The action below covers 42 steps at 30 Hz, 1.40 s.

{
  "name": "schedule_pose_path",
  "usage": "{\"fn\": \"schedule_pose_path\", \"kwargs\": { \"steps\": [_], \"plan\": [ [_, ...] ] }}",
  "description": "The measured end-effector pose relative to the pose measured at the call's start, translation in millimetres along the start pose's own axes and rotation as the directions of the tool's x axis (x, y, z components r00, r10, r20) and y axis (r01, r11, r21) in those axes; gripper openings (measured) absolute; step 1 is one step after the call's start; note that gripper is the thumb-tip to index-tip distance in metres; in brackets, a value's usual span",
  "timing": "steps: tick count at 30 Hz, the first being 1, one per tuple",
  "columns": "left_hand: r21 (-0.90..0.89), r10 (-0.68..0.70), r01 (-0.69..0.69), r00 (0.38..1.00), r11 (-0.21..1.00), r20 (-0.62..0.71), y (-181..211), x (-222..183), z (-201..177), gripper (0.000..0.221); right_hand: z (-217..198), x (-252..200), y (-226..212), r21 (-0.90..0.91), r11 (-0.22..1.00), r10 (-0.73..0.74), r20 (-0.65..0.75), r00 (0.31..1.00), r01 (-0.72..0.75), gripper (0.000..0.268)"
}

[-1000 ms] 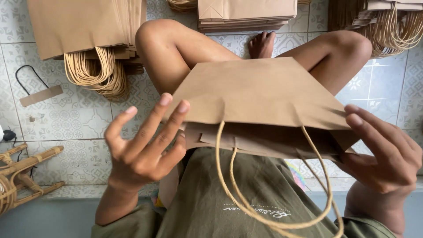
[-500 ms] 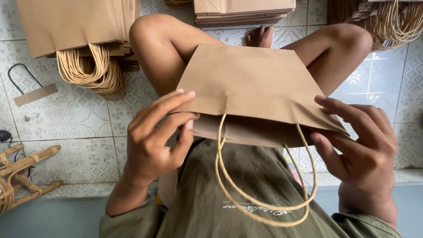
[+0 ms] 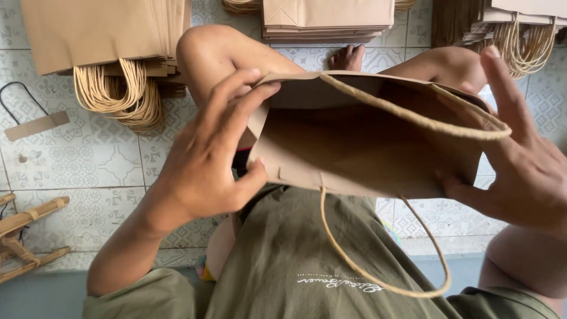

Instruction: The person sits cross-legged on a tiled floor and assembles flat brown paper bags by folding the bottom flaps to create a base, then inserting and securing the twisted paper handles. The person repeats this process for several bags, stacking the finished ones nearby.

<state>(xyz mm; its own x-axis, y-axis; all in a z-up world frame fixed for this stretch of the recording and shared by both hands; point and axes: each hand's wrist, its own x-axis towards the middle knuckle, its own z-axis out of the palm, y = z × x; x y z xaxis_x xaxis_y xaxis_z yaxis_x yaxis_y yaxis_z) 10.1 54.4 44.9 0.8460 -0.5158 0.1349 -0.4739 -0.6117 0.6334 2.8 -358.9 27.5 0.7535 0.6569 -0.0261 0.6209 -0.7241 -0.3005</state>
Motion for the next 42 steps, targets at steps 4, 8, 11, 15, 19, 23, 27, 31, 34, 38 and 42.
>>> {"fn": "schedule_pose_path", "kwargs": {
  "steps": [4,8,11,15,19,23,27,31,34,38,42],
  "plan": [
    [0.062,0.047,-0.056,0.99,0.997,0.133,7,-12,-4,0.1,-7,0,-10,0.017,0.997,-0.081,0.054,0.995,0.08,0.135],
    [0.118,0.042,-0.073,0.968,0.99,0.248,24,-21,-21,0.103,-8,-8,-34,0.119,0.992,-0.053,0.156,0.986,0.035,0.148],
    [0.143,0.008,-0.053,0.956,0.988,0.295,20,-25,-21,0.105,-8,-5,-49,0.189,0.982,-0.048,0.159,0.986,0.017,0.137],
    [0.16,-0.02,-0.035,0.943,0.987,0.332,18,-30,-16,0.104,8,-15,-43,0.15,0.989,-0.033,0.171,0.985,0.007,0.142],
    [0.268,-0.037,-0.067,0.931,0.961,0.364,11,-47,-9,0.118,-1,-20,-51,0.092,0.995,0.009,0.205,0.979,-0.029,0.134],
    [0.169,0.076,-0.143,0.933,0.975,0.353,11,-59,-6,0.111,-6,-12,-55,0.09,0.987,0.114,0.224,0.968,-0.137,0.137],
    [0.325,-0.034,-0.069,0.953,0.943,0.302,21,-61,-11,0.078,8,-28,-43,0.122,0.986,0.087,0.203,0.975,-0.113,0.154],
    [0.396,-0.063,-0.032,0.973,0.918,0.224,30,-61,-14,0.074,11,-31,-41,0.141,0.985,0.071,0.211,0.975,-0.102,0.151],
    [0.406,-0.076,-0.034,0.965,0.913,0.251,27,-62,-12,0.081,12,-33,-40,0.155,0.984,0.055,0.214,0.975,-0.09,0.149],
    [0.335,-0.066,-0.029,0.961,0.942,0.267,22,-59,-12,0.084,12,-32,-37,0.17,0.983,0.029,0.223,0.974,-0.068,0.144],
    [0.223,-0.011,-0.042,0.972,0.974,0.233,15,-57,-10,0.081,11,-30,-34,0.18,0.983,0.004,0.232,0.973,-0.047,0.141]
  ]
}}
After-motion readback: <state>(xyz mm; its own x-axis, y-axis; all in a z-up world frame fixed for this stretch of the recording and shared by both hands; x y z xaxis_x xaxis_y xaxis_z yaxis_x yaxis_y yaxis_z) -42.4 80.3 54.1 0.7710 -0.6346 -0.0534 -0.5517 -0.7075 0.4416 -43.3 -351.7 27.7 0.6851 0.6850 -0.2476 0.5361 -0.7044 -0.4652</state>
